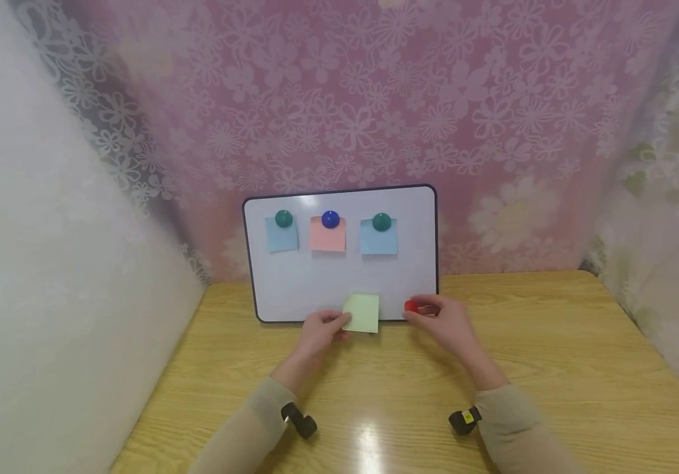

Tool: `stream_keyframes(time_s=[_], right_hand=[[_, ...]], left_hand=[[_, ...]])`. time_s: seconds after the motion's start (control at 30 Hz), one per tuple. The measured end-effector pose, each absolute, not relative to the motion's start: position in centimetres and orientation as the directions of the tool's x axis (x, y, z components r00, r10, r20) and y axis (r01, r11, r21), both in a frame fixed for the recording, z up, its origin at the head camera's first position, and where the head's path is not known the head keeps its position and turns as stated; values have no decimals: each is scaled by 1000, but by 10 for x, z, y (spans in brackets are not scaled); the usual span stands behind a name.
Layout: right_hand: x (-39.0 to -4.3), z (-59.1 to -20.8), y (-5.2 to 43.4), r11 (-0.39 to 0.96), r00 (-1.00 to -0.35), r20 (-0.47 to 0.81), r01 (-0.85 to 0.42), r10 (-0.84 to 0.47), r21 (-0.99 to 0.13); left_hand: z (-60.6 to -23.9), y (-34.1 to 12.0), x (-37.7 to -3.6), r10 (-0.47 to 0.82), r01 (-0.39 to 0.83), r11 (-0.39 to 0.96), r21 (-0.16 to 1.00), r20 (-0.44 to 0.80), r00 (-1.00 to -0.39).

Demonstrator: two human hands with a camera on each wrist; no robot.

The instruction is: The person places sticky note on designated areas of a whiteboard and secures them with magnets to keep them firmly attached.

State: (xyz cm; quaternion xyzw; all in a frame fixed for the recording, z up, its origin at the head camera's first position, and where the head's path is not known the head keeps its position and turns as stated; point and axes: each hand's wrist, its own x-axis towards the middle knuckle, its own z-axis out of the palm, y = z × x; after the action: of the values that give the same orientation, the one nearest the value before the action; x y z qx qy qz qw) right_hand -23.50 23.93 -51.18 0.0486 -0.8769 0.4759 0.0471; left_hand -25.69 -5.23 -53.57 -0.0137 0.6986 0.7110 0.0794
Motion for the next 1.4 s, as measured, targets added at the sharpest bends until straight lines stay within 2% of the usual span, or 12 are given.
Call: stream_keyframes(time_s=[0.23,0.57,1.4], right_hand=[[-238,-511,227,516,-987,153,-153,-42,-843],[-243,-509,194,498,-982,186,-175,-29,-849],[-258,-507,126,541,-919,389,-356,-56,-762]], left_hand=[[-538,-56,-263,71,-161,-52,986,-157,-985],[-536,-57,-268,13,-119,-95,988,-119,-993],[-531,-63,-276,-82,-68,-111,992,-77,-994]])
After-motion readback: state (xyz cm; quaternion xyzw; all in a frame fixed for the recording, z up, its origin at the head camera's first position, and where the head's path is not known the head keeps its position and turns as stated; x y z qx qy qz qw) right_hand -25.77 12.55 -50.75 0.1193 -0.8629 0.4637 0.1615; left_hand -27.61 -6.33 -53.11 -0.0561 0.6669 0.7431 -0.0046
